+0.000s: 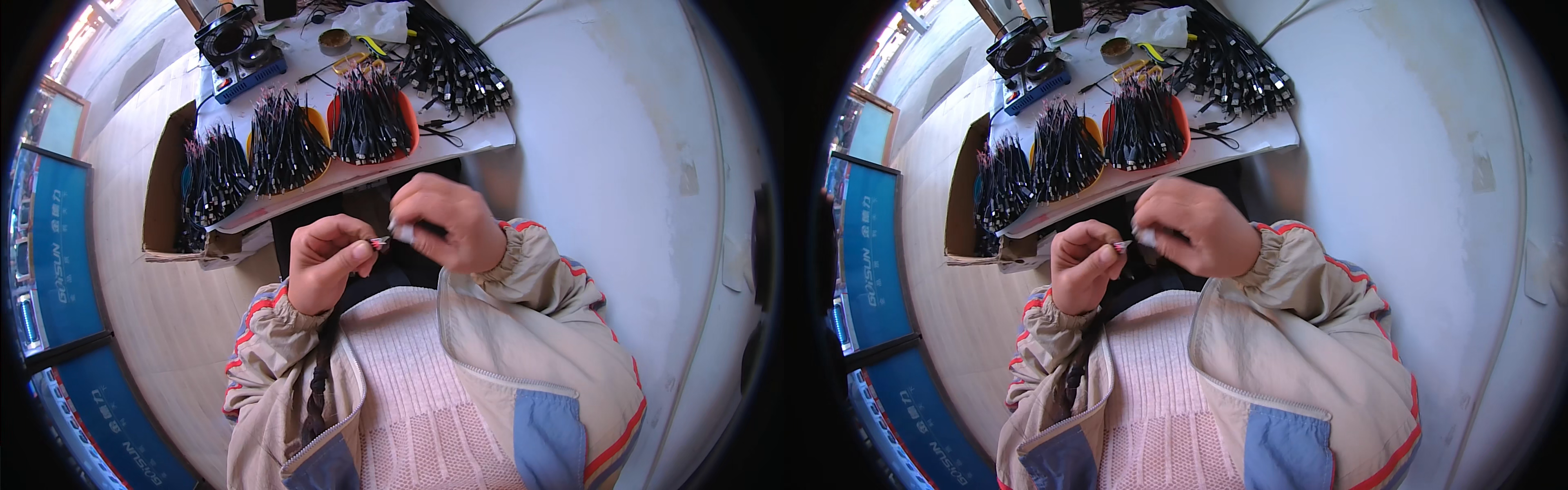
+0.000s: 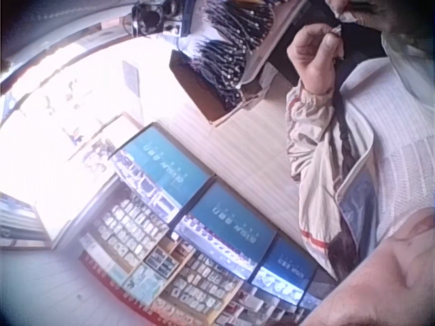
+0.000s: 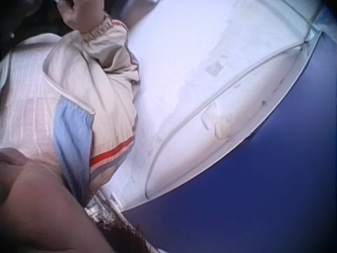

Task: The person repeatedly picks up black wires, strips the ends, and solders them using a soldering iron and solder wire. Finished wires are placed into a cardboard box on the table.

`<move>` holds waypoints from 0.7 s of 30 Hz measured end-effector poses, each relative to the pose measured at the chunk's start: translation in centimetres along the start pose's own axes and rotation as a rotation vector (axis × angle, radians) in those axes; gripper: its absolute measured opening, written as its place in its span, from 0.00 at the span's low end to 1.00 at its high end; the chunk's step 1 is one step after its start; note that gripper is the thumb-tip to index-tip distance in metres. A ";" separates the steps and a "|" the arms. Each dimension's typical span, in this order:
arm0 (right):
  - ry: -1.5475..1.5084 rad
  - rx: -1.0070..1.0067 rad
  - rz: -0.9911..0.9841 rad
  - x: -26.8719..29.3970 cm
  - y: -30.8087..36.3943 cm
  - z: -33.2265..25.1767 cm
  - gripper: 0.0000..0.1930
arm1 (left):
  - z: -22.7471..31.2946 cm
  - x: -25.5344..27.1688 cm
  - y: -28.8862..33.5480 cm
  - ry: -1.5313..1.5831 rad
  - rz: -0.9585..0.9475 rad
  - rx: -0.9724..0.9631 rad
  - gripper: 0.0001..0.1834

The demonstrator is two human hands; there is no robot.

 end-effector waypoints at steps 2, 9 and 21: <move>0.066 -0.009 0.110 1.5 0.0 0.5 0.11 | -0.1 0.4 0.0 0.121 0.026 0.010 0.07; 0.189 0.177 0.058 0.6 0.1 -0.3 0.17 | -1.0 0.0 -0.4 0.369 -0.022 0.142 0.07; -0.003 0.195 -0.048 -0.9 -0.7 -0.2 0.12 | -1.0 -0.7 -0.9 0.300 -0.084 0.178 0.06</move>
Point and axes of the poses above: each hand's wrist, its own y-axis away from the middle knuckle, its own x-axis out of the back of the hand, z = x × y, the point moved 6 cm from there along -y, towards the middle knuckle, and after that the axes turned 10 degrees about -y, right-handed, at the moved point
